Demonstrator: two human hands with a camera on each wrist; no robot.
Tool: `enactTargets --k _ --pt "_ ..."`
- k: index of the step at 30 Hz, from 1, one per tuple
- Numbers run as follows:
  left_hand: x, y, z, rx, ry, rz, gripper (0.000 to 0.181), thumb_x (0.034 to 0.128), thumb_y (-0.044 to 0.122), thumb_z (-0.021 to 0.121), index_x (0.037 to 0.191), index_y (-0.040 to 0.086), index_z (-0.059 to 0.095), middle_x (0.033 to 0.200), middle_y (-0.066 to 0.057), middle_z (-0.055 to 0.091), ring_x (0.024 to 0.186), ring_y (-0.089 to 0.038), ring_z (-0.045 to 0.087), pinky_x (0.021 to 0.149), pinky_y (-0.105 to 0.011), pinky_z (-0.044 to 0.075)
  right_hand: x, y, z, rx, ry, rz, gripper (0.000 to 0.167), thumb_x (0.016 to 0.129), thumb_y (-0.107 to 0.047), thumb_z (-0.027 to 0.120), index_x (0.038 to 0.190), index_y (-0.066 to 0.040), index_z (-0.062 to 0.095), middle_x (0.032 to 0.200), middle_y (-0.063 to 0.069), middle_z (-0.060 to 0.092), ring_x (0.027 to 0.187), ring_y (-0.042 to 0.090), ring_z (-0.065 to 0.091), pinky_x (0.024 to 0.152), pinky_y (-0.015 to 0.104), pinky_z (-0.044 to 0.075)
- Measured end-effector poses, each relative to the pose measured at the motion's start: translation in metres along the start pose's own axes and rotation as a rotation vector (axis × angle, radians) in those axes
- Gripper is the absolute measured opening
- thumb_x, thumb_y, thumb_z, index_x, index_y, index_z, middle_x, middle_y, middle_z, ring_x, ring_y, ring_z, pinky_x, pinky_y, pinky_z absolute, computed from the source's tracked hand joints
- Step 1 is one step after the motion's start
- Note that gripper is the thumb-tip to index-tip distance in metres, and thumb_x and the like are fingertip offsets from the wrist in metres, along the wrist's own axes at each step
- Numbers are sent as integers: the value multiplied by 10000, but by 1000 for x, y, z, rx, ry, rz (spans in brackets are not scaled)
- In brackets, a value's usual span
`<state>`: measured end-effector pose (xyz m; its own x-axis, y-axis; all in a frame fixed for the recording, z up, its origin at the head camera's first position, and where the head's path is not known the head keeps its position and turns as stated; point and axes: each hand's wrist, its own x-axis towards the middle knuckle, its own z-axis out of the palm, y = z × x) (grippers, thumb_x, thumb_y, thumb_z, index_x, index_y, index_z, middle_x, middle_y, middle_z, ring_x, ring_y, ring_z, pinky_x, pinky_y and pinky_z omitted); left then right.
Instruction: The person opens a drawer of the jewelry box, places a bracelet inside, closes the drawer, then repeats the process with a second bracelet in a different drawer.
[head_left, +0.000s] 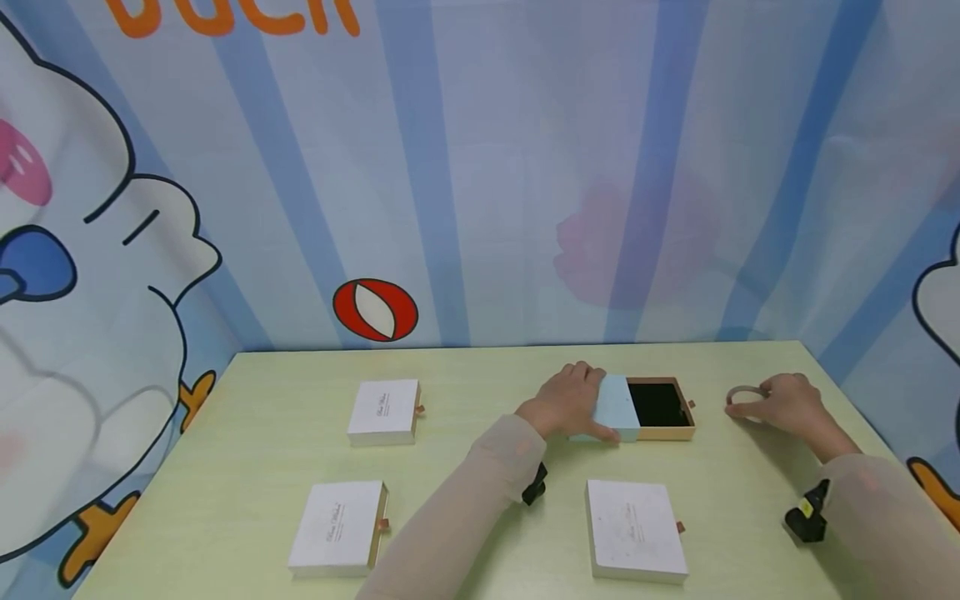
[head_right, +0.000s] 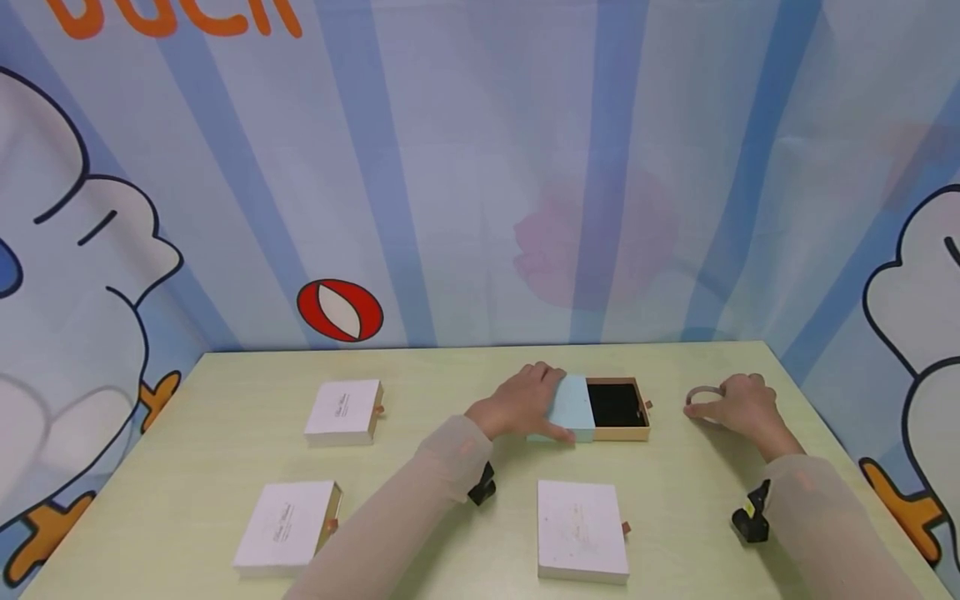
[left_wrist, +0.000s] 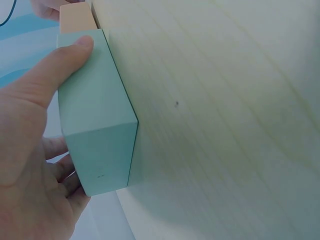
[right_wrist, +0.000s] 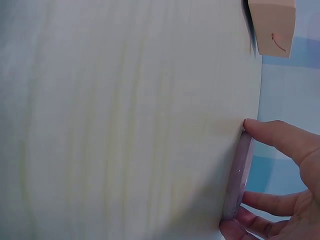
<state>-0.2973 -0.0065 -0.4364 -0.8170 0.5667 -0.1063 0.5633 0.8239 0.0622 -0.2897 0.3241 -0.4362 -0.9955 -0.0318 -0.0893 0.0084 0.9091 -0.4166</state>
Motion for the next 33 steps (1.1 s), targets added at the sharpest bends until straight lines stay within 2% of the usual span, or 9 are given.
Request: enactTargets --k 5,11,15,18,21,25,28,33 --pt "0 1 -2 5 -1 -7 1032 791 720 666 1547 113 313 1463 -55 419 1278 -176 430 1056 -250 355 1 2 3 24 25 -13 472 815 -404 795 705 27 636 629 66 537 597 211 413 542 333 345" --pt "1 1 -1 8 3 -4 1030 791 720 666 1545 111 318 1466 -56 420 1284 -176 428 1059 -246 351 -1 2 4 40 61 -32 458 812 -400 791 592 -71 561 513 -44 349 521 140 308 521 308 286" --pt "1 0 0 3 1 -6 1030 792 718 667 1547 112 316 1477 -56 413 1304 -180 419 1068 -248 343 -2 0 2 45 71 -42 455 818 -397 781 593 -67 563 516 -54 324 525 134 297 530 308 287" --pt "1 1 -1 -2 -6 -8 1032 793 719 664 1550 114 310 1485 -57 404 1321 -183 409 1075 -251 338 -2 0 -1 48 58 -31 471 833 -408 765 668 9 620 554 0 448 555 167 374 541 321 329" --pt "0 1 -1 -7 -12 -11 1033 792 719 665 1552 117 307 1488 -55 399 1327 -182 405 1077 -251 336 -2 0 -6 51 43 -18 588 854 -431 744 872 151 663 732 191 615 640 245 509 562 340 403" --pt "0 1 -1 -13 -12 -13 1027 795 710 671 1552 117 309 1487 -56 402 1331 -184 403 1080 -253 333 -2 -2 -11 54 36 -6 791 862 -460 735 1134 264 567 1038 395 590 785 359 589 597 373 470" --pt "0 1 0 -12 -8 -12 1024 797 706 672 1551 116 311 1484 -58 405 1331 -186 405 1081 -255 333 -2 -6 -13 57 36 3 850 860 -476 736 1188 279 523 1127 421 554 848 403 589 621 398 490" --pt "1 0 0 -13 0 -10 1026 792 707 676 1549 115 315 1480 -58 409 1327 -186 408 1081 -254 333 -3 -17 -15 60 40 7 853 841 -470 761 1206 263 524 1149 414 549 923 457 577 666 451 514"
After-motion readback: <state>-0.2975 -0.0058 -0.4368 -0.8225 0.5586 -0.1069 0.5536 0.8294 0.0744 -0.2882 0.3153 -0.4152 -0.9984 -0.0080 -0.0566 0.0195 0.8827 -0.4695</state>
